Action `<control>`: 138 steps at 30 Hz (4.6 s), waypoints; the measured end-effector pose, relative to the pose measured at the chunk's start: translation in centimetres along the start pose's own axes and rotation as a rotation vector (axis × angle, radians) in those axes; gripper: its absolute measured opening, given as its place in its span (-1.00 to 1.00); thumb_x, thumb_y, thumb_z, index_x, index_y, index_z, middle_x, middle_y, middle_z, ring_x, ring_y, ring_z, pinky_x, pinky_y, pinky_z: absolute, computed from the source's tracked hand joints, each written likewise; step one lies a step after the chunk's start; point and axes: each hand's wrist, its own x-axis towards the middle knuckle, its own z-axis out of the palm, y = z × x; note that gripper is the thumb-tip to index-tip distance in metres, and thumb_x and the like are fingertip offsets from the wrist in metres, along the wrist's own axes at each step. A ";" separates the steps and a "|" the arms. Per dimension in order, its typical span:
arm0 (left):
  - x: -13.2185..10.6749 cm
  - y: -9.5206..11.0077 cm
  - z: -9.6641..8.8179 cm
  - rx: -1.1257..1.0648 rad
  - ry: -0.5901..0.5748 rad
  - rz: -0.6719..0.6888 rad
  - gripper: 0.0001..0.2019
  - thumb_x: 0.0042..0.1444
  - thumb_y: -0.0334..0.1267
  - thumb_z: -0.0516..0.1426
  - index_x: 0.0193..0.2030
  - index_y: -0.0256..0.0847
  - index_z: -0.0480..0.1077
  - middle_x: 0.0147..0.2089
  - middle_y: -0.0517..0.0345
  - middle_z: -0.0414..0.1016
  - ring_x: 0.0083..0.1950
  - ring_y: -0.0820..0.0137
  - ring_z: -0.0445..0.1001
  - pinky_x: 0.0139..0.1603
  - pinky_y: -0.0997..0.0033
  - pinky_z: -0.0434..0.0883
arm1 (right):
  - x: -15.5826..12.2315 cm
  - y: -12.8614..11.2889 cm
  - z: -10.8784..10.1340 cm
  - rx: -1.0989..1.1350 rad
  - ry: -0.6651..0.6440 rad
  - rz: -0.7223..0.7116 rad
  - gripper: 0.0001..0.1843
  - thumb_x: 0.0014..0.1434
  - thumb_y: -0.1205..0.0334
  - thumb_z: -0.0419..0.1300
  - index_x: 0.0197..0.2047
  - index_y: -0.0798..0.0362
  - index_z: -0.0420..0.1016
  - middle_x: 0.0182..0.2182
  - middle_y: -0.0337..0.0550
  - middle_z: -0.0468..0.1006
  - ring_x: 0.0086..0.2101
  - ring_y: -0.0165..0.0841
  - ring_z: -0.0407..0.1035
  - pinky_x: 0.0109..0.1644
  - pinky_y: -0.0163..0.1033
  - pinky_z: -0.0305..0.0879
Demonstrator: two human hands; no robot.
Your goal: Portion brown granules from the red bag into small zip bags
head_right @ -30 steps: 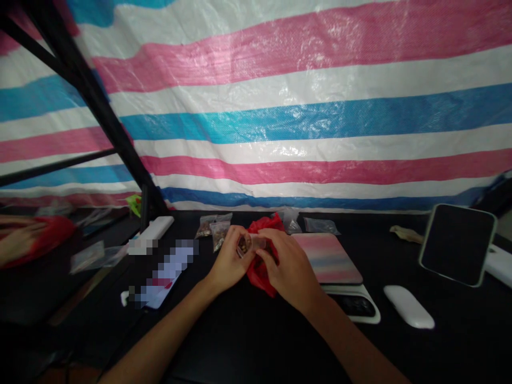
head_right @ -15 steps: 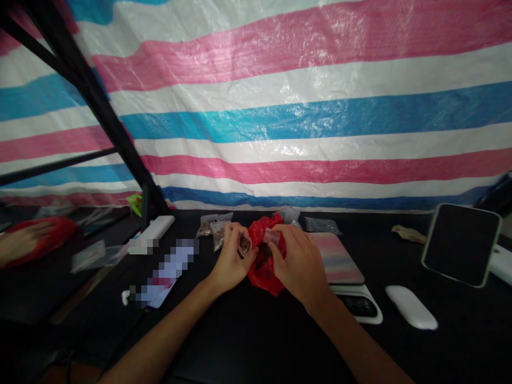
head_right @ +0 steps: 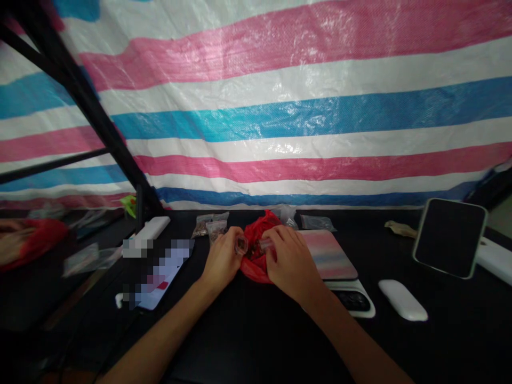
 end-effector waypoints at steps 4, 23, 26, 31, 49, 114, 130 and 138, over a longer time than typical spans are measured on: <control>0.1 0.6 -0.3 0.230 -0.107 0.025 -0.68 0.14 -0.58 0.03 -0.02 -0.19 0.30 -0.11 0.01 0.58 -0.02 0.14 0.50 0.02 0.16 0.30 | -0.3 -0.3 0.2 0.015 -0.045 -0.045 -0.77 0.21 0.44 0.19 -0.09 0.01 0.51 -0.10 -0.06 0.55 -0.03 -0.12 0.39 0.14 0.01 0.27; -0.1 0.4 1.2 -0.097 0.181 0.048 -0.80 0.21 -0.50 0.08 -0.08 -0.16 0.30 -0.09 0.02 0.39 -0.02 0.20 0.38 0.02 0.16 0.40 | -0.1 -0.4 0.4 0.060 0.014 -0.059 -0.73 0.23 0.45 0.16 -0.03 0.02 0.50 -0.08 -0.02 0.53 -0.02 -0.10 0.39 0.14 0.08 0.32; 0.1 0.4 1.2 -0.320 0.313 -0.016 -0.89 0.28 -0.33 0.13 -0.10 -0.15 0.28 -0.16 0.09 0.39 -0.12 0.28 0.41 -0.07 0.26 0.40 | 0.0 -1.0 -0.1 0.155 0.082 -0.089 -0.74 0.30 0.39 0.16 0.04 -0.01 0.46 -0.02 -0.03 0.52 0.03 -0.12 0.38 0.19 0.07 0.31; -0.4 0.6 1.0 -0.440 0.341 -0.048 -0.82 0.26 -0.21 0.18 -0.08 -0.12 0.26 -0.24 0.17 0.40 -0.24 0.35 0.41 -0.19 0.33 0.37 | -0.3 -2.2 -0.9 0.303 -0.018 -0.223 -0.73 0.34 0.30 0.21 0.10 -0.09 0.42 0.01 -0.11 0.55 0.01 -0.20 0.42 0.13 -0.04 0.35; -1.0 1.5 -0.4 -0.327 0.124 0.270 -0.62 0.24 -0.12 0.22 0.15 -0.11 0.31 0.11 -0.08 0.41 0.16 0.12 0.37 0.20 0.04 0.39 | 0.7 -0.3 -0.2 0.656 0.371 0.152 -0.84 0.34 0.20 0.14 -0.01 -0.07 0.38 -0.20 -0.15 0.56 -0.18 -0.26 0.52 -0.03 -0.13 0.48; 0.3 -1.3 0.3 -0.164 0.546 0.000 -0.83 0.30 -0.45 0.00 -0.09 -0.13 0.33 -0.14 0.08 0.41 -0.06 0.25 0.39 -0.05 0.24 0.36 | -0.7 10.0 -5.1 0.156 -0.253 0.212 -0.37 0.13 0.03 0.36 0.24 -0.01 0.42 -0.06 -0.01 0.61 -0.10 -0.09 0.53 -0.01 -0.03 0.43; 0.4 -1.0 0.5 -0.237 0.494 -0.008 -0.79 0.17 -0.53 0.03 -0.16 -0.15 0.33 -0.18 0.11 0.40 -0.09 0.28 0.39 -0.03 0.26 0.36 | 0.7 2.1 -1.1 0.037 -0.053 -0.151 -0.45 0.27 0.40 0.16 0.31 -0.06 0.39 0.06 -0.06 0.60 0.04 -0.10 0.45 0.18 0.09 0.32; 0.3 -1.0 0.9 -0.318 0.460 -0.075 -0.77 0.20 -0.49 0.03 -0.07 -0.13 0.33 -0.19 0.13 0.42 -0.14 0.31 0.46 -0.11 0.33 0.38 | 0.7 1.6 -0.4 0.017 -0.036 -0.137 -0.38 0.33 0.35 0.12 0.43 0.00 0.23 0.06 0.02 0.60 0.02 -0.08 0.45 0.14 0.10 0.37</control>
